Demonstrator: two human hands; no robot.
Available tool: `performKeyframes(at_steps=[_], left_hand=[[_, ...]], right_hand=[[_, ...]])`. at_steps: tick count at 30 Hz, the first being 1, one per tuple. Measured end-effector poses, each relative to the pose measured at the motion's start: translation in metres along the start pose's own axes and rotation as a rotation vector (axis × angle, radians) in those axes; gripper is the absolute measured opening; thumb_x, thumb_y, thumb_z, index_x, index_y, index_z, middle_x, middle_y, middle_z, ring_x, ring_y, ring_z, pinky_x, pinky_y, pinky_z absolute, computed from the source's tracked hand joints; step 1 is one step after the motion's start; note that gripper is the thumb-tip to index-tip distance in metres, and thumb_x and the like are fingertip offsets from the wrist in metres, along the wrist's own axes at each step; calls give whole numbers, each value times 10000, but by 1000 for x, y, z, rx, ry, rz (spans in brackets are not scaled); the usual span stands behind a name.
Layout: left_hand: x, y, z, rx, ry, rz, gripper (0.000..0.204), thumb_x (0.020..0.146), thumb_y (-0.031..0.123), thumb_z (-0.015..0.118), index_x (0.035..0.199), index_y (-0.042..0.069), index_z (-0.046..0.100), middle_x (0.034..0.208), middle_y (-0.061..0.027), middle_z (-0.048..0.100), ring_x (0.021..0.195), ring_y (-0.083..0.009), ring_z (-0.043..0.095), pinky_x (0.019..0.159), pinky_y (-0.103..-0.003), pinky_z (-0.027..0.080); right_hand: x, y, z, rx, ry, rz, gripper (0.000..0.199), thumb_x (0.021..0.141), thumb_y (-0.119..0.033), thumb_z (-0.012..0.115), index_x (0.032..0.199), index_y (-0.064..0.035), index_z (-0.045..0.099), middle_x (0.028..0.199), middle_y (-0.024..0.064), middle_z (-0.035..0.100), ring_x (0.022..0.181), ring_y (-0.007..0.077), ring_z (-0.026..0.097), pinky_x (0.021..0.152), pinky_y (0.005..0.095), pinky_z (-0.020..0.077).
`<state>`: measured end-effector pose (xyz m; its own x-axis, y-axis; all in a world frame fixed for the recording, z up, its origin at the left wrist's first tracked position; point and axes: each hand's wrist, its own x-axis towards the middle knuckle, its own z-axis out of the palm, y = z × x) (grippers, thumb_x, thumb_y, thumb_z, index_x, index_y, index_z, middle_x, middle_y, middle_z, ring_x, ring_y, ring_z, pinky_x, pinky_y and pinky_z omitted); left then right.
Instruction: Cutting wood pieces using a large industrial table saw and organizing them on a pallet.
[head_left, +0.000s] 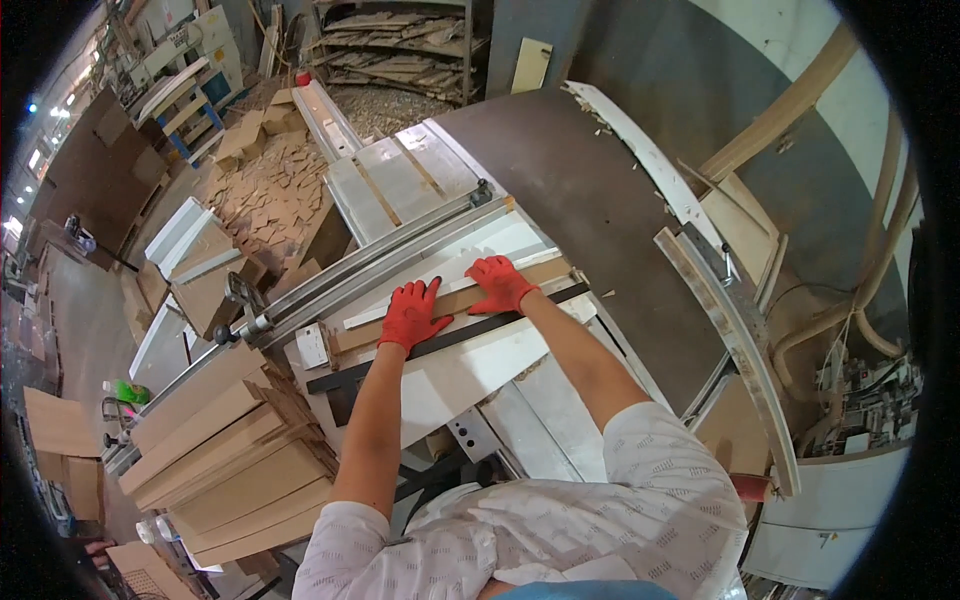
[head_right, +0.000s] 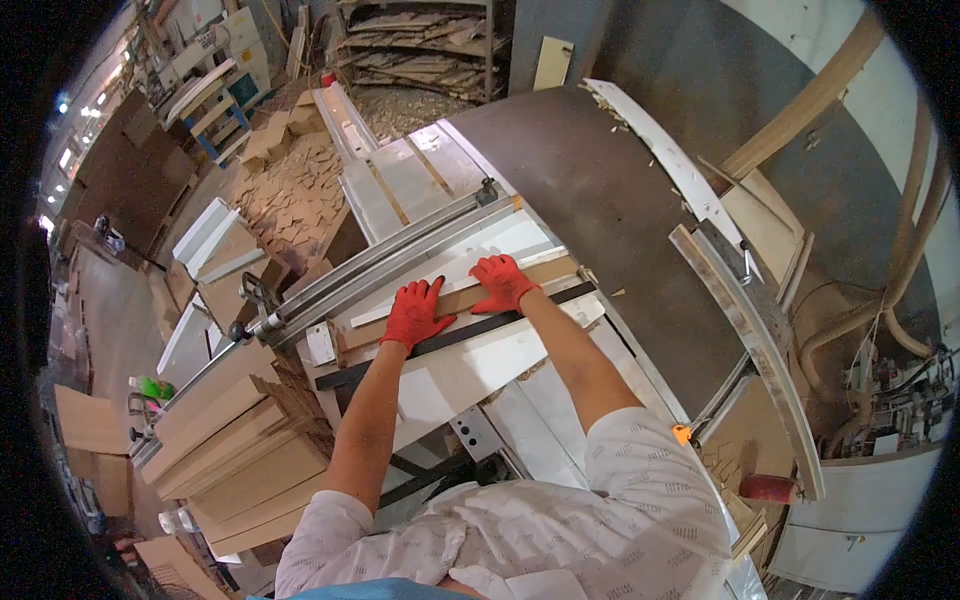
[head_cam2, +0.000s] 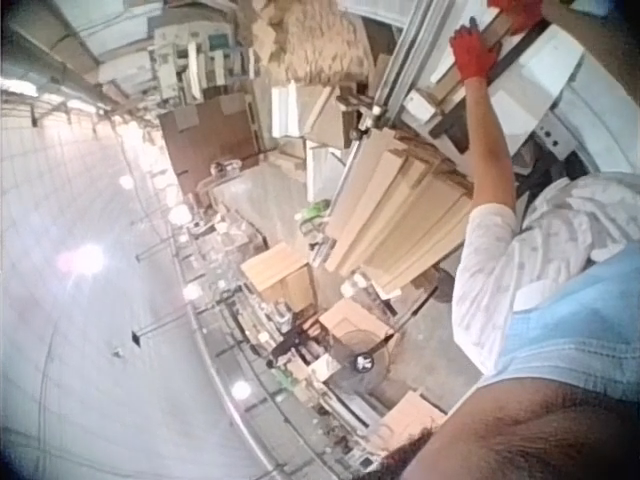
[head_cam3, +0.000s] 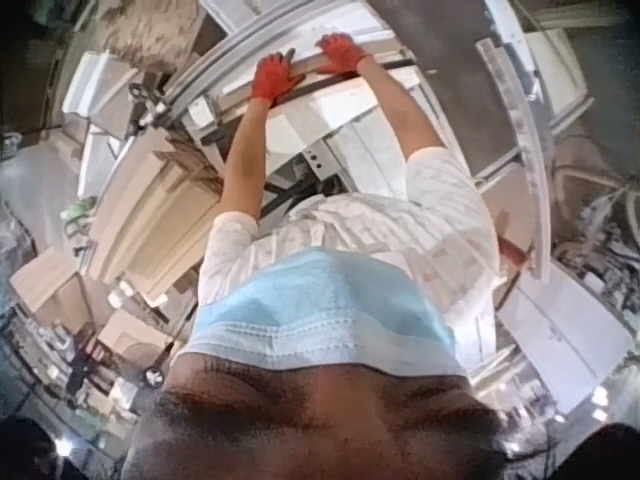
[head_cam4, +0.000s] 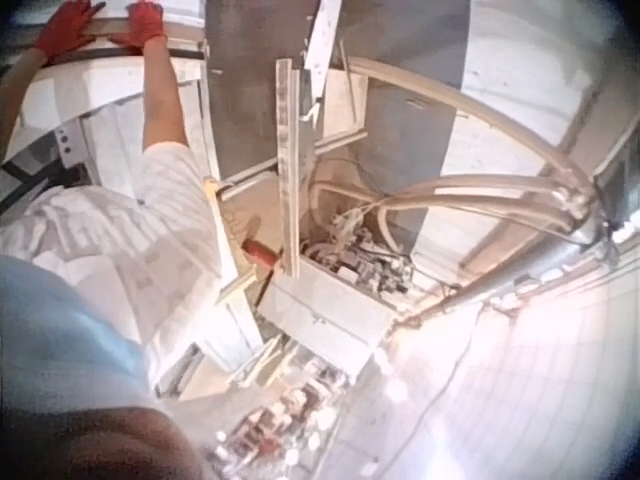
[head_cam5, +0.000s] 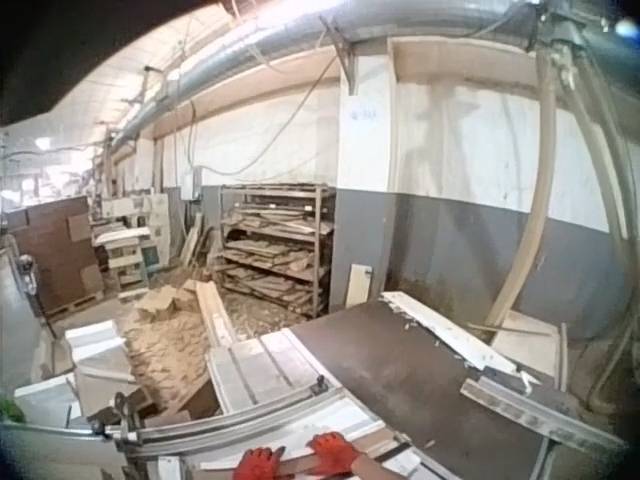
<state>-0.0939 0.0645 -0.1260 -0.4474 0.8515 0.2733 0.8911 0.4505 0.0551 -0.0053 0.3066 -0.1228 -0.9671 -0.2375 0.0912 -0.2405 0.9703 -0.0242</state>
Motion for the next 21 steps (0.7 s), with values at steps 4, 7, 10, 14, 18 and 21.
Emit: performKeyframes(at_steps=[4, 7, 10, 14, 18, 21], left_hand=[[-2, -4, 8, -12, 5, -30, 764, 798, 588, 672, 1348, 82, 517, 1142, -132, 571, 1062, -285, 539, 877, -397, 417], [-6, -5, 12, -60, -38, -93, 751, 763, 560, 713, 1326, 98, 530, 1184, -126, 564, 1107, -289, 529, 916, -422, 402], [0, 6, 24, -124, -48, -155, 764, 727, 534, 749, 1326, 116, 525, 1215, -119, 554, 1143, -292, 514, 958, -448, 377], [-1, 4, 34, -147, -73, -314, 799, 687, 509, 785, 1340, 140, 512, 1238, -112, 544, 1180, -301, 495, 1010, -465, 334], [3, 10, 28, -147, -91, -359, 777, 677, 486, 799, 1321, 144, 531, 1228, -126, 545, 1177, -307, 493, 1025, -447, 327], [13, 14, 32, -163, -75, -349, 761, 676, 470, 809, 1307, 139, 543, 1210, -144, 552, 1178, -318, 495, 1029, -449, 323]], right_hand=[[-41, -58, 20, 175, 514, 348, 665, 804, -369, 714, 1375, -119, 482, 1326, 166, 477, 1237, 360, 438, 1081, 503, 313], [-127, -117, 6, 346, 679, 591, 598, 798, -292, 732, 1322, -74, 543, 1283, 223, 503, 1197, 388, 450, 1042, 512, 342], [-258, -152, 15, -100, 492, 989, 770, 719, -378, 769, 1376, -83, 496, 1375, 213, 454, 1283, 394, 404, 1097, 545, 273], [-388, -192, 47, -383, 394, 1778, 911, 712, -490, 747, 1451, -90, 398, 1440, 224, 399, 1355, 406, 328, 1107, 613, 224], [-461, -199, 43, 108, 426, 1976, 836, 714, -421, 768, 1401, -75, 441, 1354, 193, 485, 1305, 379, 395, 1073, 558, 293], [-497, -180, 72, 88, 483, 1617, 653, 773, -303, 741, 1334, -99, 476, 1117, 149, 610, 1035, 322, 565, 890, 480, 463]])
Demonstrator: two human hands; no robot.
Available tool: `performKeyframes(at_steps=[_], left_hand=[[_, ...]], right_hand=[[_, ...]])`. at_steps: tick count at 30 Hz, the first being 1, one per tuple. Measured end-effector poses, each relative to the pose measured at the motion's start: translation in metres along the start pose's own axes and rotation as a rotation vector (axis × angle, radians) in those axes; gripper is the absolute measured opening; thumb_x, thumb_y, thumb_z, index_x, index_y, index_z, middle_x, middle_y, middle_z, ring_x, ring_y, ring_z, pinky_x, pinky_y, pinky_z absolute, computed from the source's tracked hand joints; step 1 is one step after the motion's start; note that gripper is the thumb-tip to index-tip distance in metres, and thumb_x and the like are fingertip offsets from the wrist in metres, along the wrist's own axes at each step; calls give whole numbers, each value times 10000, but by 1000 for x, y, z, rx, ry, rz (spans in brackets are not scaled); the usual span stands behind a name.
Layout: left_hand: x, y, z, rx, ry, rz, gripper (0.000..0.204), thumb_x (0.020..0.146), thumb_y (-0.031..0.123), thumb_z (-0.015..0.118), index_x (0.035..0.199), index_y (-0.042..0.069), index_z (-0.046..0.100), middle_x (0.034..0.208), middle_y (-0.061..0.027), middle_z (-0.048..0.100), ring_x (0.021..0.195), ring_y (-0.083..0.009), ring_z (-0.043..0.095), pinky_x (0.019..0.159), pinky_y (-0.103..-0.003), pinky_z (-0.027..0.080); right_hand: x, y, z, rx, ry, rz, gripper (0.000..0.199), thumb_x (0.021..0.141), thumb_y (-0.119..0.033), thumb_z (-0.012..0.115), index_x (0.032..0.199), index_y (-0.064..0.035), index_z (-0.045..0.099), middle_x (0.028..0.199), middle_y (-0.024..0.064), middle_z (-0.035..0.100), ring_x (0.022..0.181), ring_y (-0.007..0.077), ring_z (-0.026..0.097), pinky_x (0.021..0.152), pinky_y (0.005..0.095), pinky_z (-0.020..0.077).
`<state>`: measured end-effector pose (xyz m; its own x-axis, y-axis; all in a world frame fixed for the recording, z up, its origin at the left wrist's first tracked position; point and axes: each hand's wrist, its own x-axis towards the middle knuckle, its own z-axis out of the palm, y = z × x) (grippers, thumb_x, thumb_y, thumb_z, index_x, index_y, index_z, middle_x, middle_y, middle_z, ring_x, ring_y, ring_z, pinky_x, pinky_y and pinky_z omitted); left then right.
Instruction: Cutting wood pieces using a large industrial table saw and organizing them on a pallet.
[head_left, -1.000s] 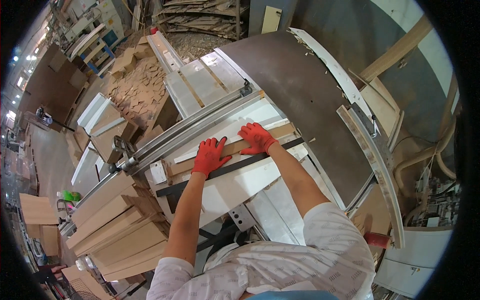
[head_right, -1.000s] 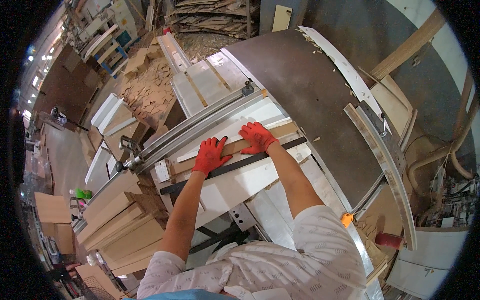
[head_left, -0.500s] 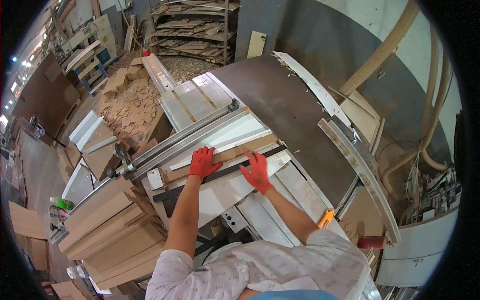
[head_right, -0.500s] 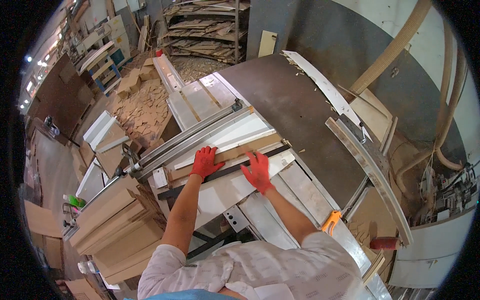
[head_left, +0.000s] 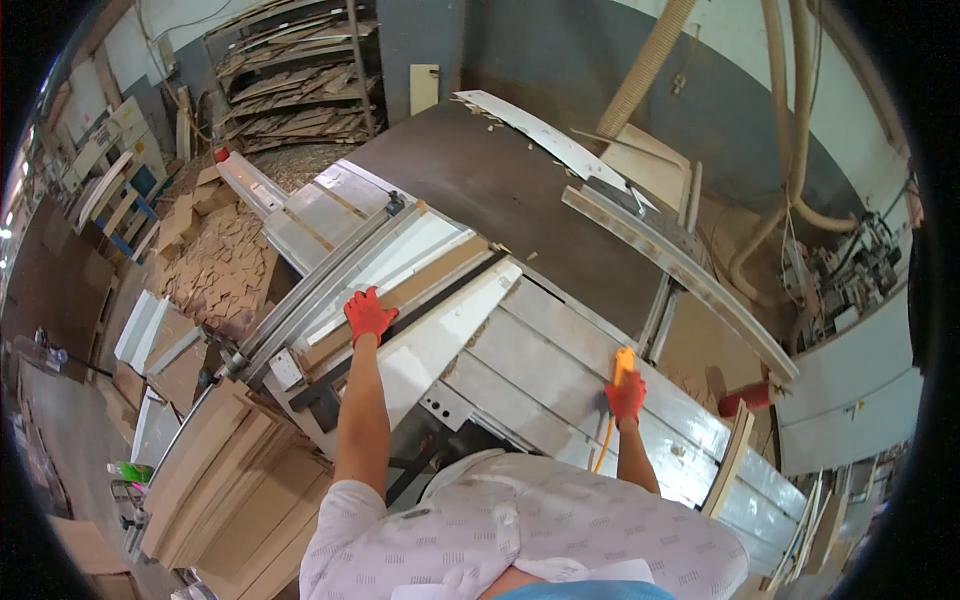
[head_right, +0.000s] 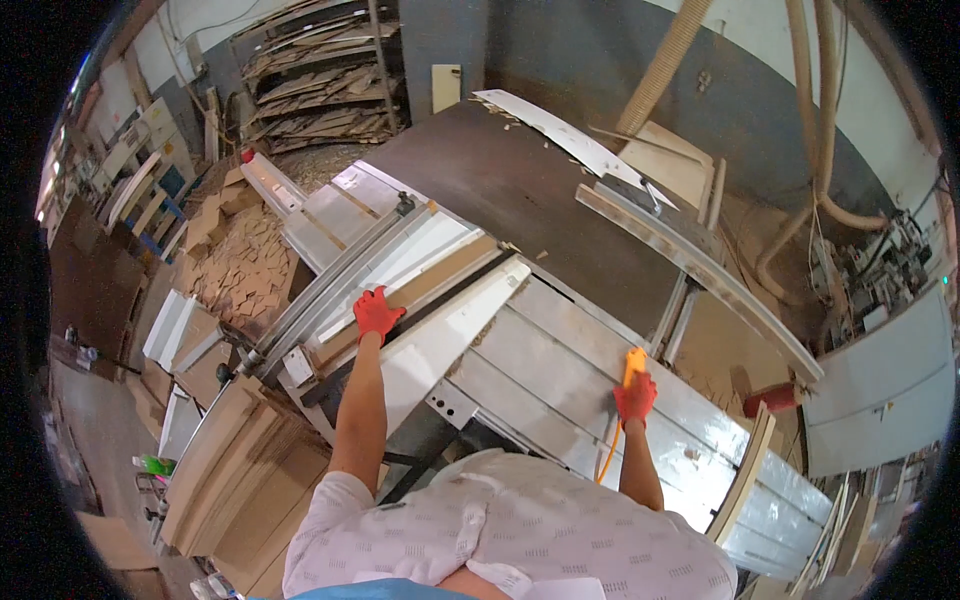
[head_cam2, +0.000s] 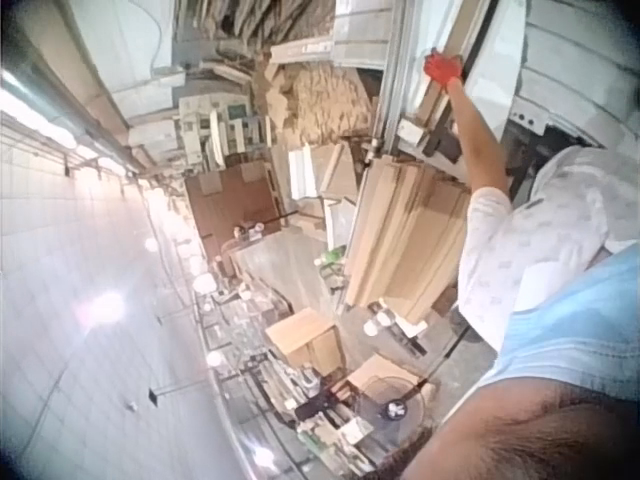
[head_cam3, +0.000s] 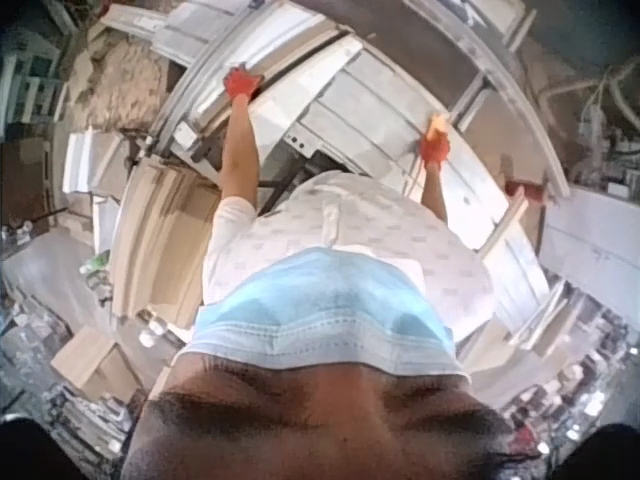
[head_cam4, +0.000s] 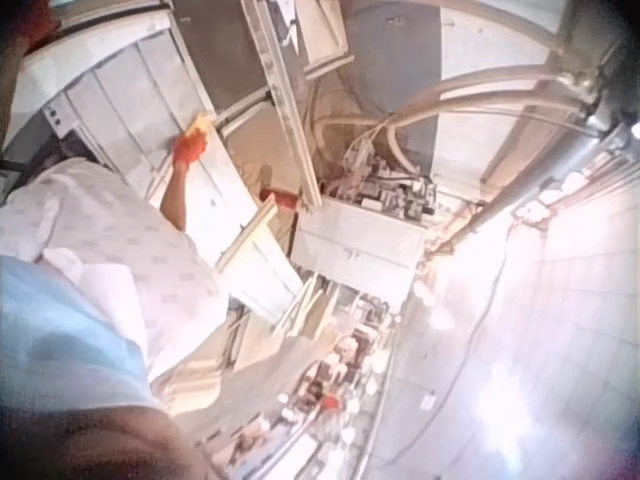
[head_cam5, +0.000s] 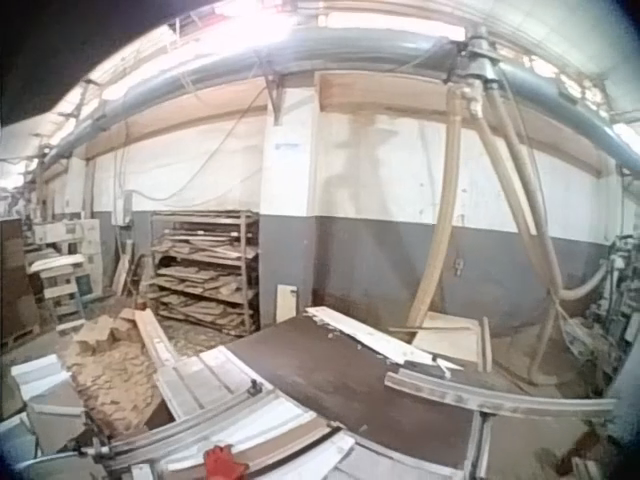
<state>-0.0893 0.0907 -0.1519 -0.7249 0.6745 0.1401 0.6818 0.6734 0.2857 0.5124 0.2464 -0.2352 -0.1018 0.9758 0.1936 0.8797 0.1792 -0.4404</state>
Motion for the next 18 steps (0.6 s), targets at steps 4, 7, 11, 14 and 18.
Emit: performKeyframes(at_steps=[4, 7, 11, 14, 18], left_hand=[[-1, 0, -1, 26, -18, -16, 752, 686, 468, 808, 1303, 130, 543, 1204, -157, 569, 1188, -326, 504, 1027, -455, 323], [-2, -7, -2, 29, -26, -19, 754, 691, 475, 805, 1305, 125, 541, 1219, -159, 572, 1199, -320, 504, 1025, -458, 327], [-6, -4, -3, 25, -64, -31, 768, 696, 489, 793, 1322, 129, 533, 1246, -160, 564, 1216, -320, 496, 1037, -454, 307], [-8, -4, 2, 48, -9, -15, 762, 695, 494, 788, 1314, 128, 534, 1222, -155, 571, 1195, -318, 508, 1027, -450, 314], [-9, -5, 0, 20, 1, -19, 762, 686, 494, 792, 1305, 129, 539, 1207, -150, 573, 1182, -315, 512, 1022, -446, 317]], right_hand=[[1, -97, -48, 1002, -363, 233, 394, 874, -203, 657, 1212, -88, 488, 906, 57, 598, 841, 165, 603, 731, 316, 515], [-22, -193, -96, 1075, -831, -53, 341, 962, -284, 583, 1208, -70, 484, 878, 31, 622, 763, 103, 586, 578, 273, 477], [-61, -289, -136, 604, -1231, -295, 410, 970, -467, 540, 1149, -98, 554, 835, -9, 633, 711, 80, 573, 526, 268, 437], [-42, -298, -113, 526, -1019, -361, 372, 970, -454, 536, 1086, -102, 573, 802, -2, 612, 670, 88, 553, 500, 277, 423], [33, -247, -71, 665, -669, -58, 338, 962, -443, 569, 946, -106, 565, 681, 5, 566, 553, 108, 506, 485, 297, 415]])
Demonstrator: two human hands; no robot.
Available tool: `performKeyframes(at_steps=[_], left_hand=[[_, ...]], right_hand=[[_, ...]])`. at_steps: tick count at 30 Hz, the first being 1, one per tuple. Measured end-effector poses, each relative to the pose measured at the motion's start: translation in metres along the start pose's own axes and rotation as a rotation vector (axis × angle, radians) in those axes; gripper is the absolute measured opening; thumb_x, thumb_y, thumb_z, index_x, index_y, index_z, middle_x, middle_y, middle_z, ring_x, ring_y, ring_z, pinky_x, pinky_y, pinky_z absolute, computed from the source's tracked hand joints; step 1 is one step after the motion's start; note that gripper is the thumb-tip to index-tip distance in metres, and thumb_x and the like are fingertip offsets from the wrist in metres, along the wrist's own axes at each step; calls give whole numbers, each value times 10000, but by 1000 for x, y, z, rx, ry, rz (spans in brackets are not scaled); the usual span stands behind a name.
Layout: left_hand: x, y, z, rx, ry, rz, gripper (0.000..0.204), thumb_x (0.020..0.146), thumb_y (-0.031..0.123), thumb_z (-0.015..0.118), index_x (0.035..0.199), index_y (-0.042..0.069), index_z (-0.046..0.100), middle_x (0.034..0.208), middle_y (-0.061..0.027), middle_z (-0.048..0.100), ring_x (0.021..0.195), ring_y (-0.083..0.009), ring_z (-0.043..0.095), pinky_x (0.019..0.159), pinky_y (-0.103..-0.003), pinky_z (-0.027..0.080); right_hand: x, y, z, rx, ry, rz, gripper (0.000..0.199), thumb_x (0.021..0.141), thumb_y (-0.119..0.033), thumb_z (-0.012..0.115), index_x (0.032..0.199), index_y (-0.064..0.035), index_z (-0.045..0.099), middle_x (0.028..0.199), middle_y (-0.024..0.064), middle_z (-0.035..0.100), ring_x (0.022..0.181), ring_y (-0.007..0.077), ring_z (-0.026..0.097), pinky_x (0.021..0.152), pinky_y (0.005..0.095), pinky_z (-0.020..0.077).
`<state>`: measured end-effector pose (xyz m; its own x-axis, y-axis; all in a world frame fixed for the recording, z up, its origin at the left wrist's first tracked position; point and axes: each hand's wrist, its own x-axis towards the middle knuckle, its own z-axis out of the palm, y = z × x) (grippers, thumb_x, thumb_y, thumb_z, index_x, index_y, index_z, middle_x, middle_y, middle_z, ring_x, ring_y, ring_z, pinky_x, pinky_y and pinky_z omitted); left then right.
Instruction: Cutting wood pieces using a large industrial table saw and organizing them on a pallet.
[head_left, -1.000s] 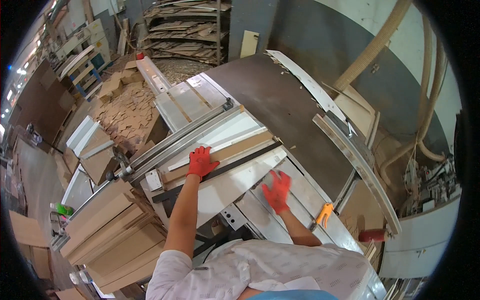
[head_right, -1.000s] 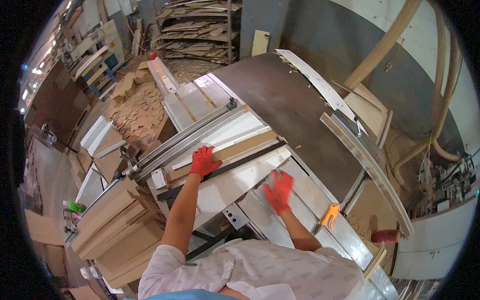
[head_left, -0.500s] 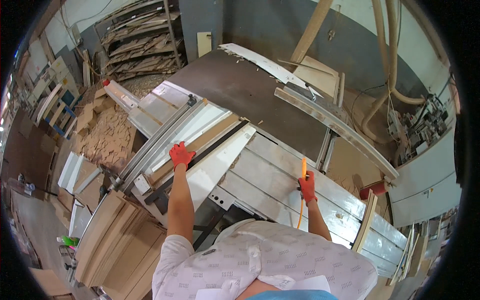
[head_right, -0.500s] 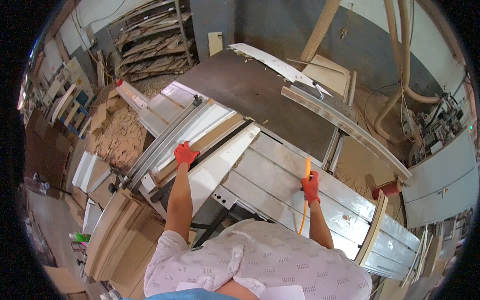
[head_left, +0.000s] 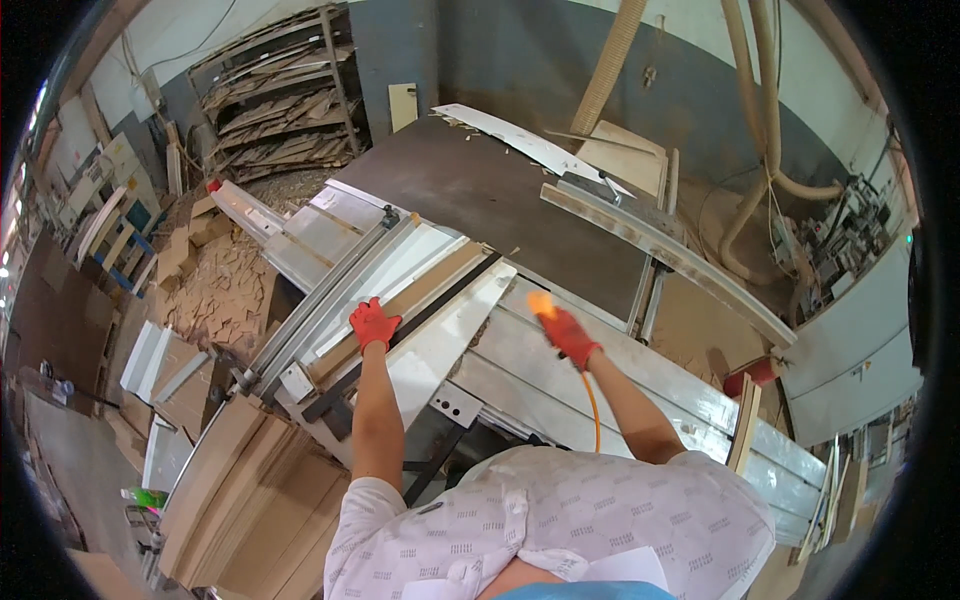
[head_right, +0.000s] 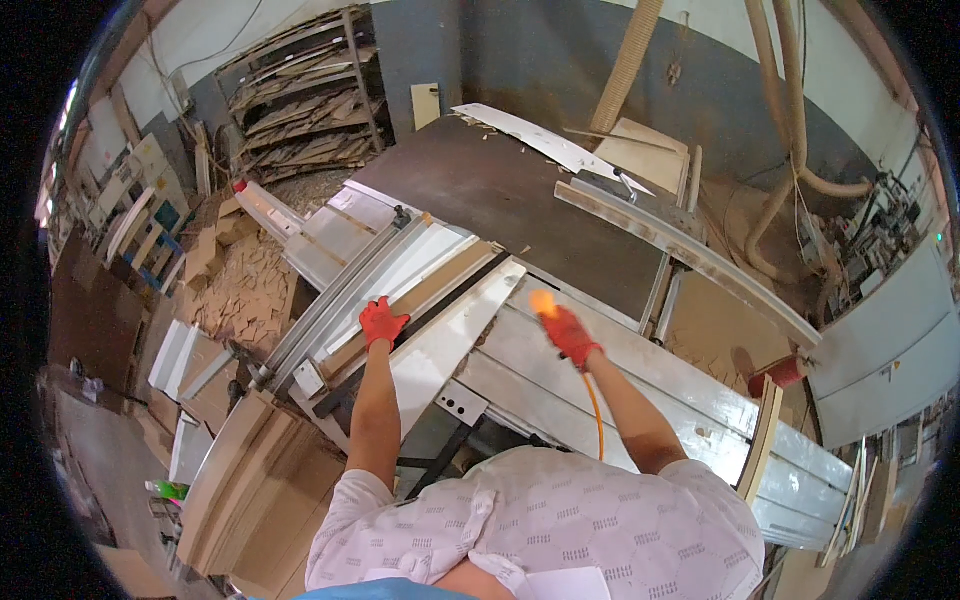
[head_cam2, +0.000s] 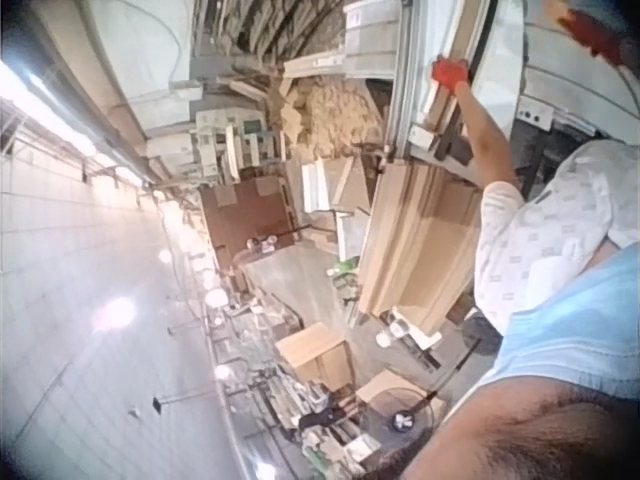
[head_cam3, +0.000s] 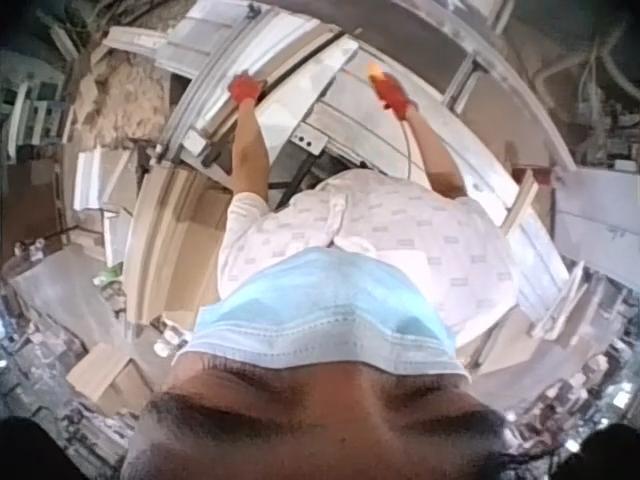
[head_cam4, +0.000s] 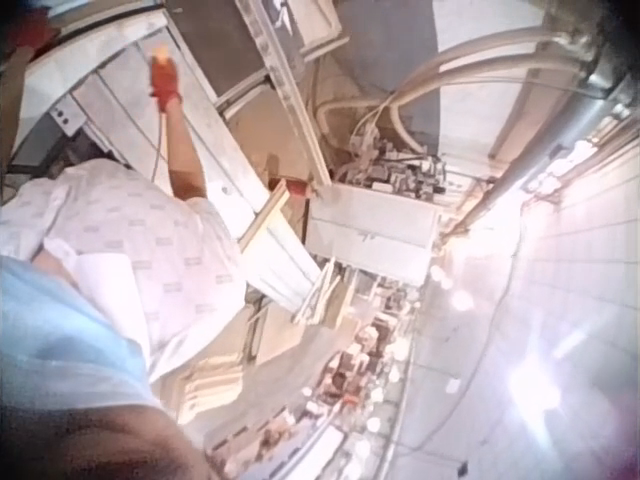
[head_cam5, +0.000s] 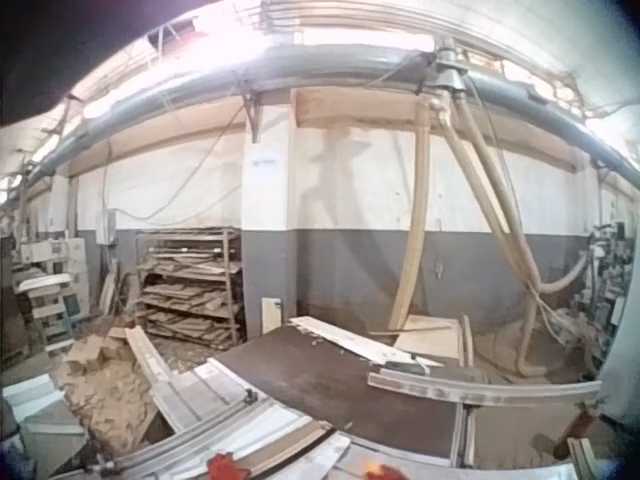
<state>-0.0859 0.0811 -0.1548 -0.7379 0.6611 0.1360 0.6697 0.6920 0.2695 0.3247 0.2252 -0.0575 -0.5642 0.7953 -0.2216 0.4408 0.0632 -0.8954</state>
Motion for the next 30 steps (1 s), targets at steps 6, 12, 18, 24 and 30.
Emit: performKeyframes(at_steps=[6, 12, 18, 24, 30], left_hand=[[-2, 2, -5, 15, -4, -1, 745, 672, 478, 791, 1288, 135, 548, 1178, -137, 578, 1139, -301, 529, 999, -435, 327], [-1, -1, -2, 13, 14, 9, 756, 667, 491, 781, 1290, 133, 547, 1162, -128, 573, 1124, -297, 527, 999, -426, 325], [0, 7, 4, 1, 4, 17, 771, 667, 493, 785, 1304, 133, 541, 1164, -128, 573, 1128, -301, 523, 1007, -424, 322], [-6, -10, 2, -22, 64, 40, 780, 670, 509, 783, 1303, 115, 554, 1167, -142, 589, 1141, -308, 526, 1003, -439, 348], [-12, -11, -6, -64, 36, 96, 864, 687, 523, 749, 1386, 85, 493, 1263, -169, 556, 1217, -331, 491, 1073, -478, 311]], right_hand=[[24, 46, -78, 360, 76, 272, 338, 954, -469, 581, 972, -132, 578, 673, -1, 560, 530, 108, 529, 431, 287, 415], [8, 23, -60, 414, -108, 221, 399, 951, -492, 589, 1025, -102, 617, 665, -16, 558, 524, 96, 524, 439, 264, 415], [-61, -38, -8, 281, -591, 161, 423, 977, -516, 514, 1035, -114, 634, 665, -35, 533, 518, 58, 508, 462, 229, 409], [-73, -32, -15, 261, -352, 158, 354, 983, -457, 523, 1038, -125, 634, 700, -39, 529, 584, 45, 488, 493, 226, 384], [-40, 98, -50, -682, 377, -80, 449, 909, -132, 556, 1332, -38, 443, 1179, 261, 564, 1101, 430, 556, 898, 492, 473]])
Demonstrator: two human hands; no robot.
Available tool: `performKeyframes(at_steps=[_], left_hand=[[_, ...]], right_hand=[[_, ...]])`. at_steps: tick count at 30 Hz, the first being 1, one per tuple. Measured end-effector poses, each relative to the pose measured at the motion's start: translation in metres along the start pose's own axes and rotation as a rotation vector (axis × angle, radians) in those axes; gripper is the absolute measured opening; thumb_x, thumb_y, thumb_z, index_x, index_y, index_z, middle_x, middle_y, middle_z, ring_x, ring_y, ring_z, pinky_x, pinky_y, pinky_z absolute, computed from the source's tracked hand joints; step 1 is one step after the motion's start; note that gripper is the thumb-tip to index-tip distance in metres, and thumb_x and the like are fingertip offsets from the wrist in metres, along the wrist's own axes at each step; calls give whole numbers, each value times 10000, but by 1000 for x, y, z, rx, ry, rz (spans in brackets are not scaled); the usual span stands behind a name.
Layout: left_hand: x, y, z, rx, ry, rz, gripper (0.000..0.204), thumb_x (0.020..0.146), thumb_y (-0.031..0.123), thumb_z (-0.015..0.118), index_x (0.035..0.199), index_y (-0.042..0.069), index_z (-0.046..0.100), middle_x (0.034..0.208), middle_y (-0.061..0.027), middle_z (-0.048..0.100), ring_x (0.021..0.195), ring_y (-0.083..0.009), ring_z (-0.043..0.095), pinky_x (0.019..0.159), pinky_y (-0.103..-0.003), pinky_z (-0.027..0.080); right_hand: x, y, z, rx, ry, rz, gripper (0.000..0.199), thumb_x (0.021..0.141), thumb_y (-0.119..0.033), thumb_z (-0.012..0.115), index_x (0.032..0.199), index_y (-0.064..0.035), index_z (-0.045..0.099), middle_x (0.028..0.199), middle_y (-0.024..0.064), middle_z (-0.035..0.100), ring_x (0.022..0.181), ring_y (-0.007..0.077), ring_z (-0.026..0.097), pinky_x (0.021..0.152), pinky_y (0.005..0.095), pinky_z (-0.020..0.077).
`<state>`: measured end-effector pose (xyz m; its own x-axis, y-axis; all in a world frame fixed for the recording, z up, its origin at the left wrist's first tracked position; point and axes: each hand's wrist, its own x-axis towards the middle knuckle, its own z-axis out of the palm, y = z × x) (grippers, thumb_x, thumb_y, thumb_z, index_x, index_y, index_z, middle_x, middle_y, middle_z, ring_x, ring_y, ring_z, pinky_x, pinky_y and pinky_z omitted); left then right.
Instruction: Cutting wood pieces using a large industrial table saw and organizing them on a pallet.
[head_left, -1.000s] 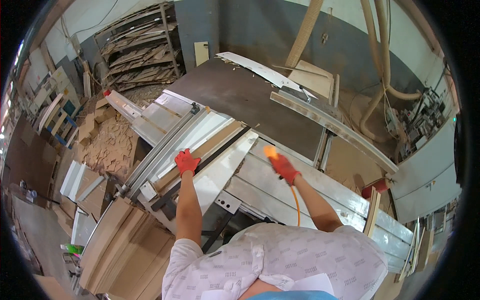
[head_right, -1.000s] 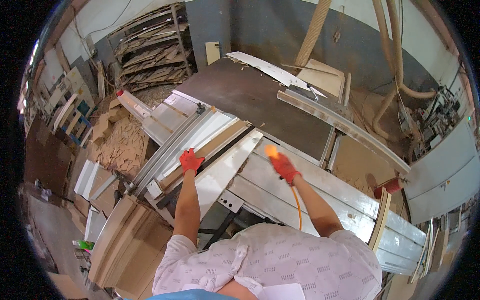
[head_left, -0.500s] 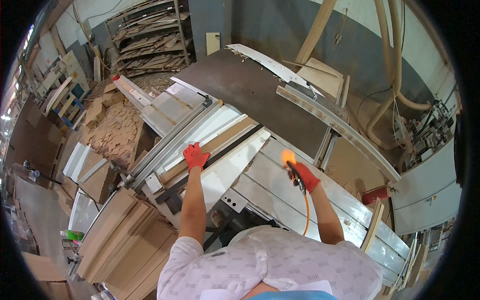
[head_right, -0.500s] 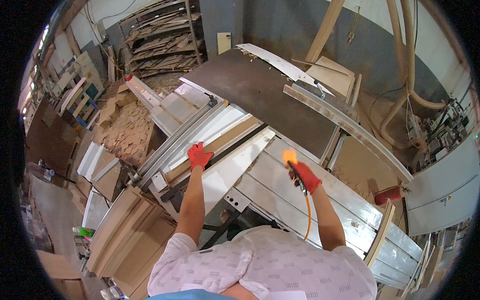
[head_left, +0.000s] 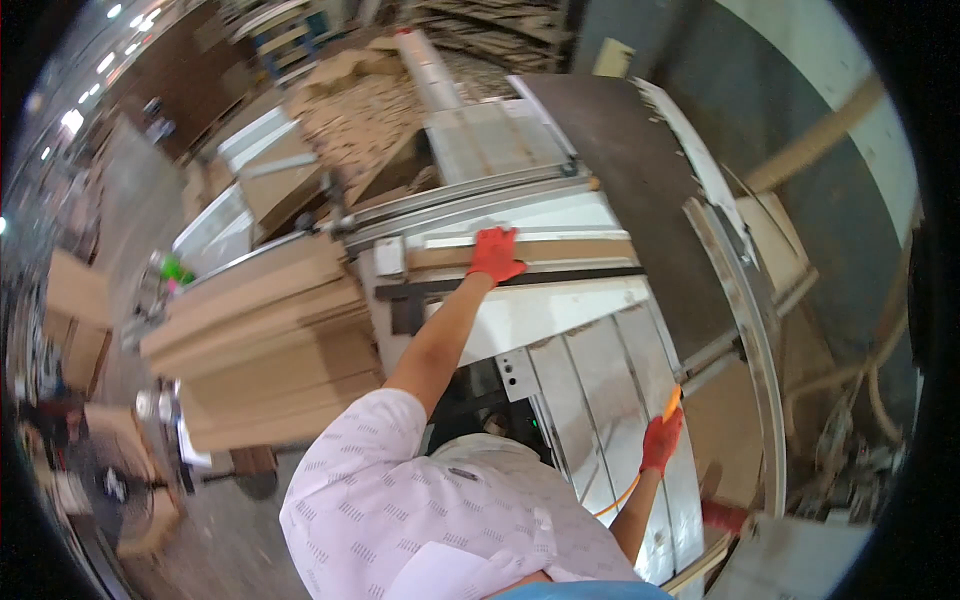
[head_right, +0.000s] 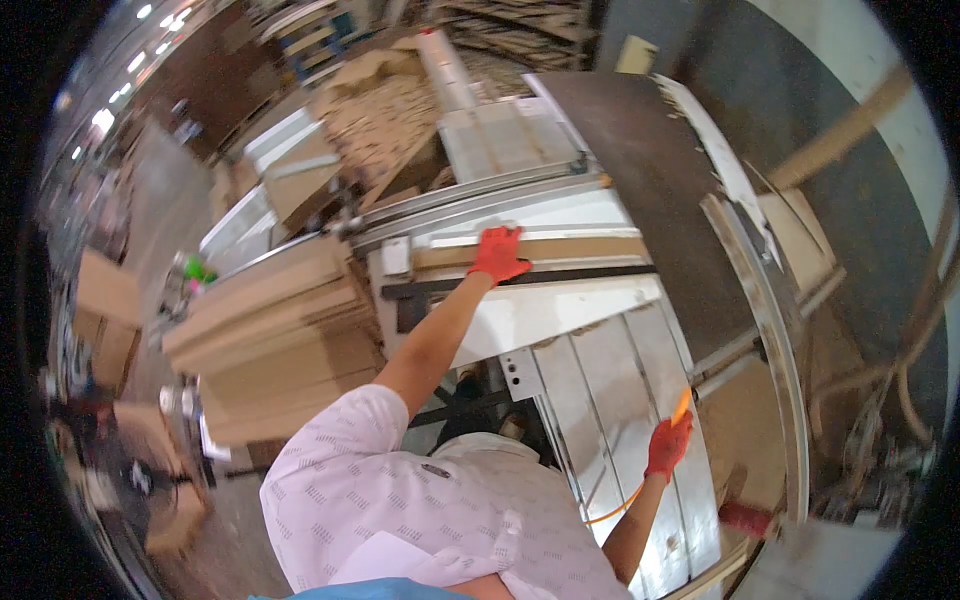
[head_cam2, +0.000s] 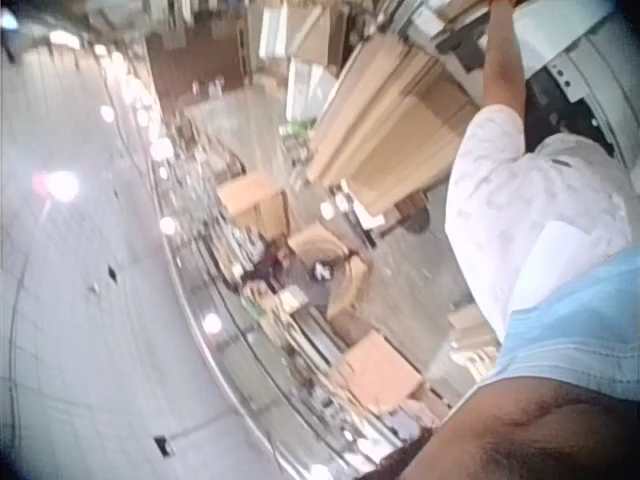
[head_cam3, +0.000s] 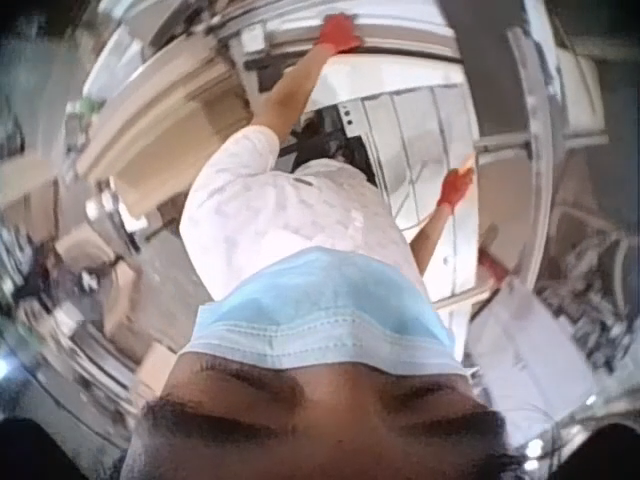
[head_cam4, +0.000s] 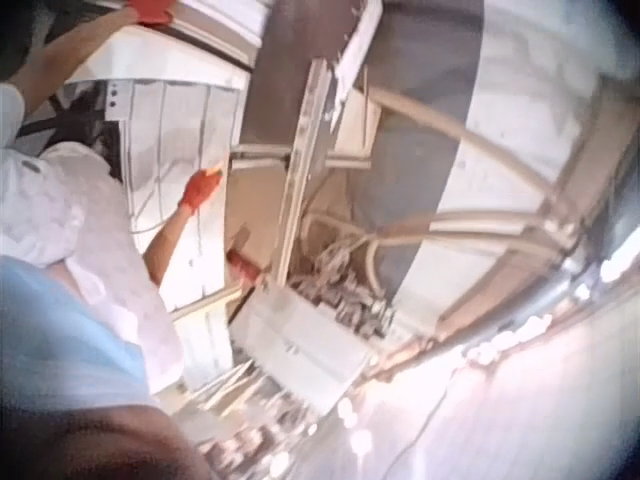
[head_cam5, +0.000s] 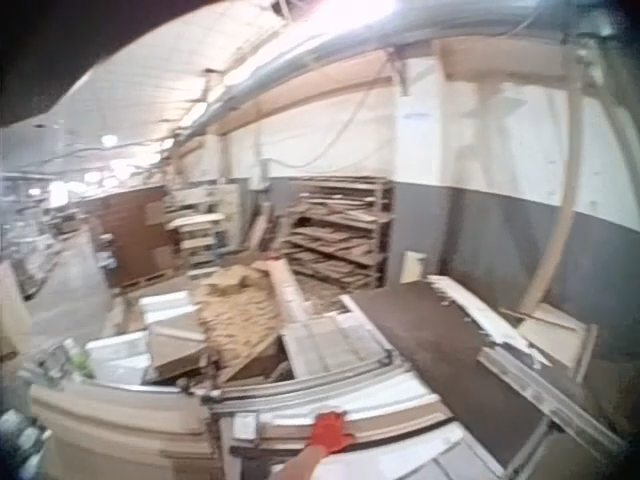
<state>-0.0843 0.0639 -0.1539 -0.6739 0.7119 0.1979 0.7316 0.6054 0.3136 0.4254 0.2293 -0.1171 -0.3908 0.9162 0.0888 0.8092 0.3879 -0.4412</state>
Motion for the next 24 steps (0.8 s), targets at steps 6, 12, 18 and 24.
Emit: performKeyframes(at_steps=[6, 12, 18, 24], left_hand=[[-20, -18, -56, 118, -238, -53, 1042, 685, 406, 807, 1536, 143, 265, 1461, -191, 416, 1344, -369, 392, 1117, -614, 237], [-57, -86, -88, 411, -245, -231, 1038, 616, 307, 864, 1500, 160, 340, 1309, -142, 571, 1289, -359, 456, 1089, -691, 233], [-46, -99, -90, 301, -204, -166, 993, 567, 199, 879, 1449, 160, 426, 1086, -105, 692, 1116, -322, 589, 1139, -665, 177], [-64, -114, -122, 212, -255, -49, 890, 555, 281, 808, 1385, 186, 501, 953, -95, 704, 1004, -306, 646, 1141, -649, 195]], right_hand=[[-28, -11, 35, -323, 27, 123, 544, 904, -232, 599, 1408, -136, 418, 1292, 231, 478, 1126, 435, 517, 880, 517, 499], [7, -66, 51, -73, 278, 3, 473, 874, -221, 665, 1302, -56, 551, 1240, 226, 543, 1119, 412, 520, 941, 508, 439], [50, -190, 149, 1011, -258, -169, 365, 914, -113, 669, 1265, -76, 578, 1149, 40, 562, 951, 144, 539, 819, 290, 489], [33, -322, 182, 1626, -715, 285, 307, 939, -320, 632, 1210, -188, 575, 988, 5, 551, 877, 132, 533, 745, 309, 475]])
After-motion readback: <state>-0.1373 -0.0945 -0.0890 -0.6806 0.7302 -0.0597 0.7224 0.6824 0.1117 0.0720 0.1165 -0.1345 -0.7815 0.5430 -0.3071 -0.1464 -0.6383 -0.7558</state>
